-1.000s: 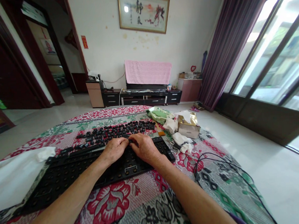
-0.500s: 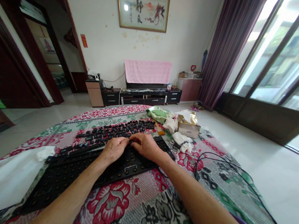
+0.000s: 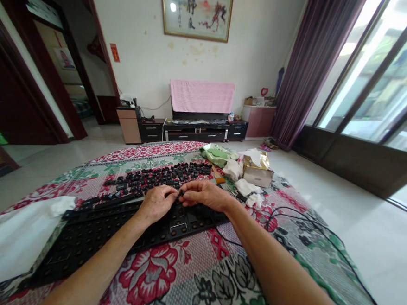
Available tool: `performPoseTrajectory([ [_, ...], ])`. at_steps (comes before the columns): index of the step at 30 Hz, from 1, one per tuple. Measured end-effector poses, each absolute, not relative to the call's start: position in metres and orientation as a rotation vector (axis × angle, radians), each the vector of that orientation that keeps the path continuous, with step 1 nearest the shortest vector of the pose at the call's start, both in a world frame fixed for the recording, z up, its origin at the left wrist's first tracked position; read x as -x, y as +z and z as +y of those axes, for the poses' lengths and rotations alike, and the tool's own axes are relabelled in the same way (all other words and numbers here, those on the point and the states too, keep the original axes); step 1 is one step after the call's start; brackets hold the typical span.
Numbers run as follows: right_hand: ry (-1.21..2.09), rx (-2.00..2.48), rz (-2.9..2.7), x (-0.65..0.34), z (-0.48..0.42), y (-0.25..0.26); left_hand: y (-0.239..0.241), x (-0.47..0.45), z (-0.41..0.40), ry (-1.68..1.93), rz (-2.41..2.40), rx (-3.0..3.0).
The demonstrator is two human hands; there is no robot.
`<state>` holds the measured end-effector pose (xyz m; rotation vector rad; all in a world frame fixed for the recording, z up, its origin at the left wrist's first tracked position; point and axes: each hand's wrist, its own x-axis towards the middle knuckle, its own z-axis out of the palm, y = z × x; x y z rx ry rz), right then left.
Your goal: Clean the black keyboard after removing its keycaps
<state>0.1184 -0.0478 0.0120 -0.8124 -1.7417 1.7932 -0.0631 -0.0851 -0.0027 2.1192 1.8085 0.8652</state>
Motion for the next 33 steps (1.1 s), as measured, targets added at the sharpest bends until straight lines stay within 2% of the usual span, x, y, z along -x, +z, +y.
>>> performPoseTrajectory([
  [5, 1.645, 0.898, -1.870, -0.125, -0.042, 0.015, -0.005, 0.066, -0.084, 0.833, 1.788, -2.174],
  [13, 0.965, 1.096, -2.248, -0.160, -0.032, 0.032, -0.012, 0.064, -0.084, 0.854, 1.754, -2.285],
  [17, 0.970, 1.190, -2.329, -0.164, -0.035, 0.036, -0.018, 0.065, -0.083, 0.903, 1.738, -2.316],
  [22, 1.037, 1.102, -2.331, -0.168, -0.036, 0.031, -0.020, 0.064, -0.085, 0.906, 1.734, -2.335],
  [33, 0.810, 1.302, -2.456, -0.201, -0.047, 0.032, -0.024, 0.064, -0.084, 0.891, 1.720, -2.385],
])
